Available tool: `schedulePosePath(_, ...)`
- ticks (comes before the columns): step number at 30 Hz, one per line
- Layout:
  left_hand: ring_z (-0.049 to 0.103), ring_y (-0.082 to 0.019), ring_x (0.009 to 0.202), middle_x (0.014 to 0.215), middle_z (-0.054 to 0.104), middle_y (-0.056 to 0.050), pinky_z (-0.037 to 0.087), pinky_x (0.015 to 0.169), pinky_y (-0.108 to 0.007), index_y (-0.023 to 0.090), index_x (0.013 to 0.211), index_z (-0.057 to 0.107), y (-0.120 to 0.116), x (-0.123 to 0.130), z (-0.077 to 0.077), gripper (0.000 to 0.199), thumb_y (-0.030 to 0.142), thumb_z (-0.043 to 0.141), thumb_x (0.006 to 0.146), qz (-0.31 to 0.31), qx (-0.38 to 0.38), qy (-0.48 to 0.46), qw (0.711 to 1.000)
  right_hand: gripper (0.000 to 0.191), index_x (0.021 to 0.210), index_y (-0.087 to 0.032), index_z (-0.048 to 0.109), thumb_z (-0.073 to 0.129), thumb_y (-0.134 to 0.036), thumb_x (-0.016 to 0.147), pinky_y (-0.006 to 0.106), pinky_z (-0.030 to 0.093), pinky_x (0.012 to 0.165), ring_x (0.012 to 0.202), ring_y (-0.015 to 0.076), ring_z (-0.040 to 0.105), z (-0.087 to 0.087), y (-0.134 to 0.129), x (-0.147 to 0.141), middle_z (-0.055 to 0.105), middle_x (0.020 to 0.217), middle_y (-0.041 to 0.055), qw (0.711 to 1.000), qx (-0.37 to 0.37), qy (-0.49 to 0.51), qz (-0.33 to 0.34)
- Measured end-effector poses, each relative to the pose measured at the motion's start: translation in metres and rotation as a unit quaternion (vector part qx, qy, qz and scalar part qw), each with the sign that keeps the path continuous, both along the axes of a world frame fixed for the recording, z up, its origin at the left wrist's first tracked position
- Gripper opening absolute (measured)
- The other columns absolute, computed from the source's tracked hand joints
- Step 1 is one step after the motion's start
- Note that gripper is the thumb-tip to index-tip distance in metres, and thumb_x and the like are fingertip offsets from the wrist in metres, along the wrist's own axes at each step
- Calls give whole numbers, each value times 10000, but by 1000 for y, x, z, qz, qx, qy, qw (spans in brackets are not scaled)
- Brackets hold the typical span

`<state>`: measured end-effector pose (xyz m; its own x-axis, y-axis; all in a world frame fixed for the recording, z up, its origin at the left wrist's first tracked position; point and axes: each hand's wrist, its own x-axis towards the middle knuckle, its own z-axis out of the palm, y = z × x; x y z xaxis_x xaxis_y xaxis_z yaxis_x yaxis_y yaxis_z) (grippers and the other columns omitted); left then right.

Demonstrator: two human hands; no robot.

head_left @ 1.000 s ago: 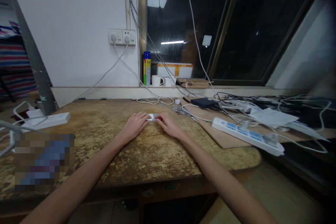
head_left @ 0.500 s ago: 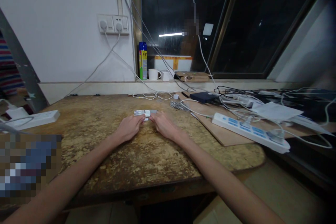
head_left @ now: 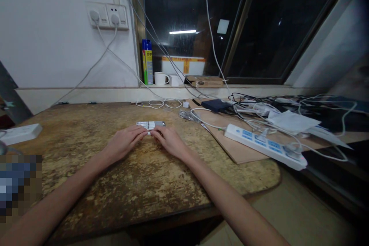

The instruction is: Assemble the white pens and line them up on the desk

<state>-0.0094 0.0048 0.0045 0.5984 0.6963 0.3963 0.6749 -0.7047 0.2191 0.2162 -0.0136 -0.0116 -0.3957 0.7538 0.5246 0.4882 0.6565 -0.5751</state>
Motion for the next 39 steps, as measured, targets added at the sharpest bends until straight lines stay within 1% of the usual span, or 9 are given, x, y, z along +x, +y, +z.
schedulePosePath(2, 606, -235, 1207, 1298, 686, -40, 412, 1094, -379, 254, 1205, 696, 0, 0, -1, 394, 434, 394, 1026, 4, 3, 3, 1000, 142, 999, -208, 631, 546, -321, 988, 278, 441, 867, 934, 174, 625, 0, 0, 0, 691, 980, 42, 999, 25, 31, 12)
schedulePosePath(4, 598, -237, 1219, 1316, 676, -42, 409, 1088, -371, 251, 1224, 684, -1, 0, 0, 400, 425, 379, 1033, 0, 10, 6, 1000, 170, 1059, -209, 620, 594, -345, 959, 282, 448, 892, 996, 178, 623, -1, 1, 0, 687, 1056, 53, 998, 28, 62, 13)
schedulePosePath(9, 621, -240, 1136, 1250, 697, -55, 426, 1021, -352, 243, 1194, 685, -5, 1, 4, 384, 407, 374, 1038, -10, 7, 5, 1000, 277, 942, -188, 656, 474, -384, 1013, 266, 469, 753, 744, 151, 628, -1, 2, -2, 688, 803, 16, 997, -40, 60, 17)
schedulePosePath(12, 639, -235, 993, 1111, 718, -68, 449, 892, -316, 224, 1139, 691, -8, 2, 8, 370, 402, 385, 1032, 1, 5, 8, 1000, 155, 998, -189, 658, 588, -319, 951, 278, 479, 852, 894, 157, 644, -3, 4, -3, 708, 959, 29, 995, 1, 91, 46)
schedulePosePath(14, 632, -230, 922, 1015, 715, -64, 437, 840, -304, 211, 1063, 696, -9, 2, 9, 365, 400, 386, 1031, 8, 10, 10, 1000, 172, 1035, -183, 653, 641, -297, 908, 289, 479, 895, 948, 161, 642, -5, 5, -3, 702, 1024, 43, 992, 8, 111, 52)
schedulePosePath(20, 614, -219, 850, 944, 700, -54, 405, 788, -292, 210, 981, 684, -7, 2, 8, 354, 367, 370, 1029, 1, 12, 13, 1000, 262, 956, -163, 682, 541, -383, 960, 286, 509, 767, 736, 151, 646, -5, 6, -2, 703, 830, 27, 988, -80, 124, 38)
schedulePosePath(25, 625, -218, 836, 918, 701, -56, 407, 768, -292, 214, 930, 671, -8, 2, 8, 417, 405, 318, 1041, 0, 0, 3, 1000, 222, 1016, -186, 688, 686, -329, 846, 315, 506, 919, 964, 180, 667, -4, 8, -1, 715, 1029, 48, 980, -39, 180, 80)
schedulePosePath(30, 625, -212, 806, 872, 698, -51, 407, 757, -290, 206, 868, 658, -13, 5, 13, 428, 411, 325, 1041, -3, -12, -4, 1000, 244, 953, -186, 721, 667, -410, 871, 301, 530, 748, 757, 176, 679, -5, 11, 1, 738, 849, 39, 977, -93, 178, 68)
schedulePosePath(39, 573, -190, 674, 706, 631, -30, 380, 689, -288, 193, 724, 572, -10, 4, 13, 457, 374, 298, 1042, -5, -61, -11, 998, 181, 910, -204, 753, 752, -354, 808, 318, 530, 813, 841, 200, 711, -4, 14, 1, 768, 925, 45, 986, -18, 161, 29)
